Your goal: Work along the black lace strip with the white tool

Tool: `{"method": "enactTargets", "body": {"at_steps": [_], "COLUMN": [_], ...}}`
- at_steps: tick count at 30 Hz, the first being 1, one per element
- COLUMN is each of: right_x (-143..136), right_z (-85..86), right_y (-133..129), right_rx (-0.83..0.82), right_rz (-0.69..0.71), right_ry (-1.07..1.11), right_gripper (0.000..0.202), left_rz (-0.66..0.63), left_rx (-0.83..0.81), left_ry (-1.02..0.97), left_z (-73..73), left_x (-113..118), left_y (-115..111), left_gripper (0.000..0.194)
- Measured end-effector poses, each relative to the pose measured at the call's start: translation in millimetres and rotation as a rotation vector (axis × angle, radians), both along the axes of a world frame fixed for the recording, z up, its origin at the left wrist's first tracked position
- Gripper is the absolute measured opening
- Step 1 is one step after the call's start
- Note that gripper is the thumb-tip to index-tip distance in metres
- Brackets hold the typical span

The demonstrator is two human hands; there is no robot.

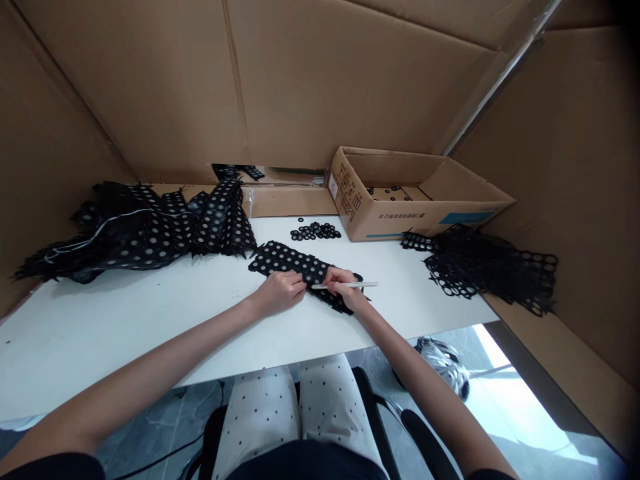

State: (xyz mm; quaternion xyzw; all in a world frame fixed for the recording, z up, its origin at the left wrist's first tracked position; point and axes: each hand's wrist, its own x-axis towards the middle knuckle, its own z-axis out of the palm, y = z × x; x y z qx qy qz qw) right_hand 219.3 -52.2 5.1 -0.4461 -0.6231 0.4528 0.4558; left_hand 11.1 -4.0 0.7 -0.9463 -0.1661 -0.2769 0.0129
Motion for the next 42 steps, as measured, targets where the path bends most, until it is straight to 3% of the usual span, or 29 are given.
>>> {"method": "enactTargets", "body": {"at_steps": [3, 12, 16, 21, 25, 33, 42], "right_x": [-0.8, -3.9, -3.3, 3.4, 11.8, 14.4, 14.5], "right_z": [1.7, 2.9, 1.0, -5.7, -10.1, -14.0, -11.7], "right_y": [-1.0, -0.9, -1.2, 3.2, 8.5, 0.8, -2.1], "right_rx": [0.059, 0.154, 0.129, 0.016, -0.085, -0.028, -0.012], "right_rz": [0.025, 0.065, 0.02, -0.191, -0.131, -0.108, -0.08], "right_ry": [-0.114, -0.333, -0.221, 0.144, 0.263, 0.169, 0.187], "right_gripper": [0.009, 0.011, 0.009, 0.012, 0.013, 0.012, 0.011], "left_rz": [0.01, 0.028, 0.035, 0.045, 0.063, -0.033, -0.064], "left_rx": [0.073, 0.072, 0.058, 0.017, 0.01, 0.056, 0.007], "left_ry": [0.006, 0.003, -0.007, -0.021, -0.011, 0.048, 0.021], "left_z": [0.6, 1.8, 0.1, 1.4, 3.7, -0.3, 0.8], "left_x": [0.7, 2.2, 2.1, 1.7, 4.1, 18.1, 15.2], "left_y": [-0.6, -1.7, -0.8, -1.0, -3.9, -4.7, -6.5], "left_gripper": [0.024, 0.025, 0.025, 0.022, 0.016, 0.018, 0.02]}}
